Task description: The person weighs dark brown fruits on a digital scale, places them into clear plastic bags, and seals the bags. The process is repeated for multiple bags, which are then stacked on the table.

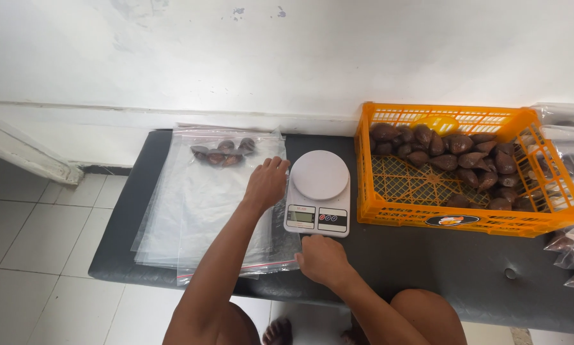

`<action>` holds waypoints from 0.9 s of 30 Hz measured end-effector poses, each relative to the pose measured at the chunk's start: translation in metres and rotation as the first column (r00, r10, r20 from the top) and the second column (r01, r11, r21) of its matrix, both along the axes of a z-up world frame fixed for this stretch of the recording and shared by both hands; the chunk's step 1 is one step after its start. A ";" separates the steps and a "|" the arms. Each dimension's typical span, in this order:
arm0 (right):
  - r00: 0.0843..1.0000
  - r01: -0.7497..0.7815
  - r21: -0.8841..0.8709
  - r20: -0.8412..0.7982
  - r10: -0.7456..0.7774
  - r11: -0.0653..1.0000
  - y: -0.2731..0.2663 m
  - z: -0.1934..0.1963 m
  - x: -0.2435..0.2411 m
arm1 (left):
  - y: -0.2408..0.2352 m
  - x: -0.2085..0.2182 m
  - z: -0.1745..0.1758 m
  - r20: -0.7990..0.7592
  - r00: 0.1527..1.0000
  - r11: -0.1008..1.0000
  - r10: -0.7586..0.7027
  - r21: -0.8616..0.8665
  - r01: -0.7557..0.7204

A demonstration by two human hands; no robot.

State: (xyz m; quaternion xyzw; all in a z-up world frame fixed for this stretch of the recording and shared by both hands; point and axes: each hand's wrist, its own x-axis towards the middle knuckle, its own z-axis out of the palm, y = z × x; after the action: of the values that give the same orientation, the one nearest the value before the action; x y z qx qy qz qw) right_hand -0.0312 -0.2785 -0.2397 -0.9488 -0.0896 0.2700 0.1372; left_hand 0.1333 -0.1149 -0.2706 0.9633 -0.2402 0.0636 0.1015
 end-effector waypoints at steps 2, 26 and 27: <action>0.986 -0.093 0.108 0.145 0.077 0.990 -0.002 0.022 -0.002 | 0.005 -0.039 0.012 -0.035 0.999 1.000 0.011 0.023 -0.010; 0.836 -0.339 -0.028 0.449 0.315 0.941 0.003 -0.008 -0.021 | 0.150 -0.233 -0.020 -0.058 0.994 0.995 0.096 -0.029 -0.098; 0.836 -0.308 -0.002 0.477 0.271 0.951 0.000 -0.008 -0.021 | 0.151 -0.232 -0.026 -0.048 0.995 0.996 0.090 0.000 -0.090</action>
State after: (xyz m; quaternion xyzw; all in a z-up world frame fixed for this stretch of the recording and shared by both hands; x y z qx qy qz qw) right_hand -0.0520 -0.2789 -0.2472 -0.9554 -0.2727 0.0451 0.1042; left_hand -0.0992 0.0361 -0.2967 0.9743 -0.1942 0.0454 0.1052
